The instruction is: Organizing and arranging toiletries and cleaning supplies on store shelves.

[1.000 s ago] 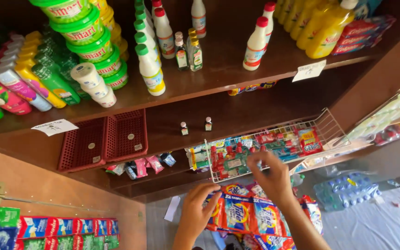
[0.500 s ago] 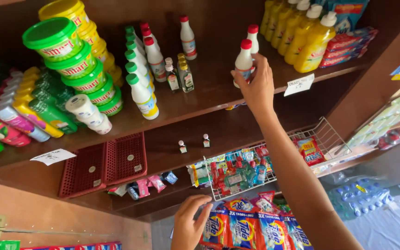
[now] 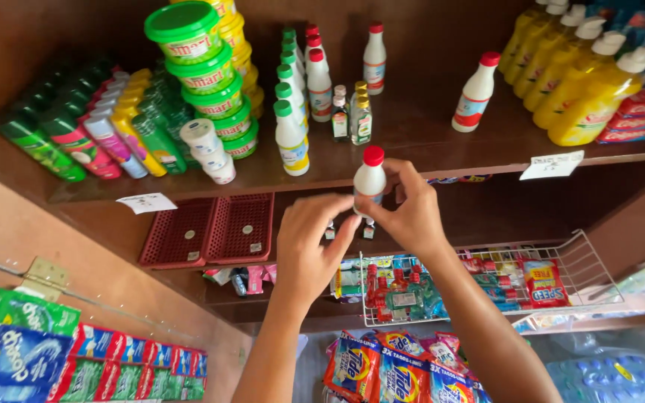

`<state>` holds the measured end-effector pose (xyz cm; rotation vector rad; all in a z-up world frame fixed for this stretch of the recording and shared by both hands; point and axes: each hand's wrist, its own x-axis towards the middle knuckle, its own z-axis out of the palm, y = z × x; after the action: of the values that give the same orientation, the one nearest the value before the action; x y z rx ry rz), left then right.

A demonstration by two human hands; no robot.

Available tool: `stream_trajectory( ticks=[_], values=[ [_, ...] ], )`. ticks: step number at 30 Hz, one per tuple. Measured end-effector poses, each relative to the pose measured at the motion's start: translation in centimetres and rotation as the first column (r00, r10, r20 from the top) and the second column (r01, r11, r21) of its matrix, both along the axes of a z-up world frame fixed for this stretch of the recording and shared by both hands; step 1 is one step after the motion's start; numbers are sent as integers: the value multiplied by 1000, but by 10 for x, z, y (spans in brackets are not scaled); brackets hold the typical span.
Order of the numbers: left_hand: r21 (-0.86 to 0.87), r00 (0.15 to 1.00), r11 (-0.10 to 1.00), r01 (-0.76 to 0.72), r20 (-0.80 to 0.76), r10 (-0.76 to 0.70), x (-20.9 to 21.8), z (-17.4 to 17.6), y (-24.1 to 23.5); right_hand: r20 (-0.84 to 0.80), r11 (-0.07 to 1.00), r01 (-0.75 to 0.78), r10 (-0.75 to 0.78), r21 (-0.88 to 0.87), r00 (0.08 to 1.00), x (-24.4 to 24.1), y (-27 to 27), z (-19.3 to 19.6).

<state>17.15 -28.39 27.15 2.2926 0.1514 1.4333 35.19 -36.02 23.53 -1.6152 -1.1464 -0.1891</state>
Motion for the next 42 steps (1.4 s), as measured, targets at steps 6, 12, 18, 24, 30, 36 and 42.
stream_trajectory(
  ticks=[6, 12, 18, 24, 30, 36, 42],
  values=[
    [-44, 986, 996, -72, 145, 78, 46, -50, 26, -49, 961, -230, 240, 151, 970, -2, 33, 23],
    [-66, 975, 988, -141, 164, 150, 63, -70, 37, 68, 992, -124, 125, -26, 990, 5, 56, 35],
    [-62, 945, 965, -253, 197, 260, 81, -91, 54, 261, 991, -122, 133, -56, 956, 11, 53, 55],
    [50, 900, 901, -432, 94, 426, 79, -90, 51, 225, 986, -165, 168, -30, 960, 20, 59, 88],
    [37, 888, 889, -456, 84, 452, 83, -98, 57, 302, 973, -199, 227, -119, 926, 17, 69, 103],
    [-10, 899, 910, -414, 150, 411, 85, -101, 56, 366, 970, -193, 235, -149, 900, 33, 90, 108],
    [3, 906, 922, -387, 186, 379, 85, -100, 53, 381, 988, -143, 151, -50, 912, 47, 111, 135]
  ],
)
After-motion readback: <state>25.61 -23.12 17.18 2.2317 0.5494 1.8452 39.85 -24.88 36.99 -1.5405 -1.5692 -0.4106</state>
